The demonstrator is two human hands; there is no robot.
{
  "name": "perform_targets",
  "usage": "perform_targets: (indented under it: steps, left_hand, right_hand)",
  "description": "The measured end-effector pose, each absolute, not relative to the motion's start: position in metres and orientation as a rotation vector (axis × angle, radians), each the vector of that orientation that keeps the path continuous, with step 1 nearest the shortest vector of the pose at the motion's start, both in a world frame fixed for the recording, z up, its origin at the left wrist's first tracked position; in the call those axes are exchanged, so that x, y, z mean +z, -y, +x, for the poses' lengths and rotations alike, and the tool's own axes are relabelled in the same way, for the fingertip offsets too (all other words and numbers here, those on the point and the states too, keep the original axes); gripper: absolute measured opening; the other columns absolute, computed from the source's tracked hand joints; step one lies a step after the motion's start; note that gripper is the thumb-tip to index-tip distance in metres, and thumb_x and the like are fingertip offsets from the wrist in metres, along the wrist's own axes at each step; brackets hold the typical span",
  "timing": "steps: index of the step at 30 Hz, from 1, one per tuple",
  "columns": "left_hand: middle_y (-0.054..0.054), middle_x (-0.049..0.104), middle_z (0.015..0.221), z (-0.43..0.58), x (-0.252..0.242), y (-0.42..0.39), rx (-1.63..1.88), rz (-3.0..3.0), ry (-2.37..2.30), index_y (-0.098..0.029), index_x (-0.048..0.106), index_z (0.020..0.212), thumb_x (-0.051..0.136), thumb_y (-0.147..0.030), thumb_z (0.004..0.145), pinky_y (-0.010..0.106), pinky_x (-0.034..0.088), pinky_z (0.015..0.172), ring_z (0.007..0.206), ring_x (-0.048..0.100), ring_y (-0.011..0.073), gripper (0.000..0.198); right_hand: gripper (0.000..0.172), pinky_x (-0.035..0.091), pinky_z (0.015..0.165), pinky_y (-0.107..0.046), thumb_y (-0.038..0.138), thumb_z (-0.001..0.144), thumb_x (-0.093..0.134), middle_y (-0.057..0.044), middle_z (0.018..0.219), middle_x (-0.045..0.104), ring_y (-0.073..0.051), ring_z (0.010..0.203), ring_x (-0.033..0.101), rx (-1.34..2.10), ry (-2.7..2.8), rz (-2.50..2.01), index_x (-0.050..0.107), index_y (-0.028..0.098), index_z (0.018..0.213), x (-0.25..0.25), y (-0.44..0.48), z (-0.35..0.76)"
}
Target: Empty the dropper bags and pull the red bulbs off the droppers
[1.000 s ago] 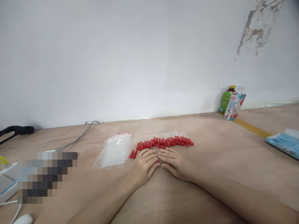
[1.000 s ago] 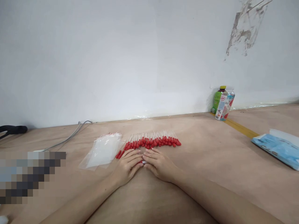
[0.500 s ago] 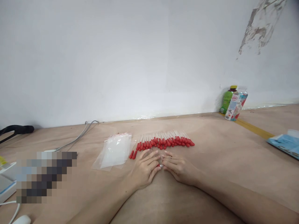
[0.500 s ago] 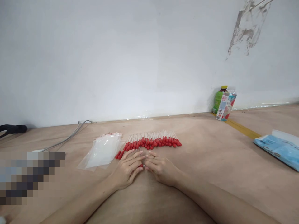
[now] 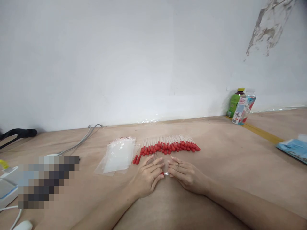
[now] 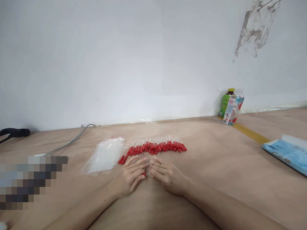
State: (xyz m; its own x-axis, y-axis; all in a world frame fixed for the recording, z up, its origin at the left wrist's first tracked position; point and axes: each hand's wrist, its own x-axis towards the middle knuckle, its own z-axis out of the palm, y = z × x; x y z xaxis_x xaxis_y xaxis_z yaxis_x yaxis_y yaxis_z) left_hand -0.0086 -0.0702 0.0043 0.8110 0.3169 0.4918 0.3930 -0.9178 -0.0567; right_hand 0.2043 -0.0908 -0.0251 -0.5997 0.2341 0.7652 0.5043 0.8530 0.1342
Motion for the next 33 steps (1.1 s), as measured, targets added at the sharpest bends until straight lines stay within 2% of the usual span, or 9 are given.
perform_targets:
  steps: [6, 12, 16, 19, 23, 25, 27, 30, 33]
  left_hand:
    - [0.006, 0.064, 0.106, -0.008, 0.005, 0.07, -0.722, -2.854, 0.524, -0.016, 0.057, 0.088, 0.042, -0.017, 0.087, 0.041, 0.03, 0.101, 0.115, 0.047, 0.0196, 0.015]
    - [0.007, 0.063, 0.104, -0.022, 0.0, 0.071, -0.815, -2.851, 0.558, -0.017, 0.057, 0.091, 0.04, -0.016, 0.087, 0.039, 0.036, 0.096, 0.115, 0.047, 0.0206, 0.017]
    - [0.008, 0.059, 0.095, -0.041, 0.004, 0.061, -1.032, -2.731, 0.906, -0.018, 0.058, 0.089, 0.041, -0.02, 0.087, 0.032, 0.046, 0.079, 0.092, 0.055, 0.0186, 0.018]
    - [0.007, 0.053, 0.086, -0.052, 0.013, 0.045, -1.139, -2.57, 1.256, -0.017, 0.059, 0.094, 0.039, -0.025, 0.087, 0.029, 0.047, 0.071, 0.079, 0.055, 0.0164, 0.022]
    - [0.005, 0.052, 0.081, -0.065, 0.021, 0.019, -1.042, -2.431, 1.608, -0.016, 0.059, 0.098, 0.04, -0.027, 0.084, 0.029, 0.046, 0.067, 0.072, 0.055, 0.0168, 0.026]
    - [0.004, 0.054, 0.079, -0.07, 0.019, 0.009, -0.954, -2.427, 1.729, -0.015, 0.057, 0.1, 0.042, -0.028, 0.082, 0.03, 0.046, 0.066, 0.068, 0.055, 0.0165, 0.027]
    - [0.003, 0.055, 0.074, -0.074, 0.015, 0.004, -0.893, -2.451, 1.795, -0.014, 0.056, 0.1, 0.044, -0.032, 0.08, 0.029, 0.046, 0.064, 0.064, 0.055, 0.0163, 0.029]
    - [0.003, 0.057, 0.073, -0.075, 0.012, 0.003, -0.843, -2.476, 1.78, -0.016, 0.056, 0.095, 0.045, -0.038, 0.08, 0.03, 0.045, 0.065, 0.066, 0.056, 0.0177, 0.029]
    - [0.004, 0.058, 0.079, -0.071, 0.013, 0.007, -0.871, -2.447, 1.684, -0.018, 0.058, 0.087, 0.042, -0.04, 0.082, 0.033, 0.043, 0.074, 0.08, 0.056, 0.0205, 0.028]
  right_hand:
    - [0.033, 0.039, 0.1, -0.04, 0.002, 0.081, 0.043, -0.009, 0.103, 0.064, -0.017, 0.109, 0.052, -0.404, 2.214, -0.532, 0.053, 0.011, 0.111, -0.031, 0.092, 0.207]
    - [0.03, 0.042, 0.096, -0.038, 0.005, 0.082, 0.044, -0.009, 0.102, 0.064, -0.017, 0.106, 0.054, -0.363, 2.174, -0.516, 0.055, 0.013, 0.109, -0.032, 0.091, 0.219]
    - [0.021, 0.048, 0.079, -0.035, 0.014, 0.083, 0.049, -0.003, 0.08, 0.067, -0.015, 0.079, 0.061, -0.31, 2.045, -0.769, 0.06, 0.021, 0.1, -0.033, 0.089, 0.227]
    - [0.02, 0.045, 0.063, -0.031, 0.019, 0.083, 0.049, -0.002, 0.064, 0.06, -0.015, 0.064, 0.054, -0.273, 2.013, -0.966, 0.062, 0.021, 0.097, -0.033, 0.088, 0.221]
    - [0.029, 0.043, 0.071, -0.029, 0.013, 0.082, 0.043, -0.005, 0.084, 0.062, -0.016, 0.076, 0.054, -0.117, 1.981, -1.104, 0.057, 0.019, 0.106, -0.027, 0.087, 0.205]
    - [0.027, 0.041, 0.072, -0.029, 0.012, 0.079, 0.043, -0.005, 0.088, 0.062, -0.016, 0.078, 0.054, -0.073, 1.992, -1.185, 0.057, 0.019, 0.101, -0.022, 0.084, 0.196]
    - [0.02, 0.039, 0.068, -0.028, 0.01, 0.076, 0.044, -0.003, 0.08, 0.062, -0.016, 0.073, 0.053, -0.061, 2.019, -1.283, 0.057, 0.018, 0.089, -0.017, 0.08, 0.188]
    - [0.016, 0.037, 0.064, -0.026, 0.007, 0.074, 0.044, -0.003, 0.072, 0.06, -0.015, 0.069, 0.052, -0.082, 2.062, -1.374, 0.056, 0.016, 0.079, -0.013, 0.074, 0.175]
    - [0.017, 0.036, 0.064, -0.026, 0.008, 0.075, 0.044, -0.005, 0.074, 0.06, -0.016, 0.07, 0.052, -0.129, 2.076, -1.397, 0.058, 0.016, 0.081, -0.014, 0.072, 0.164]
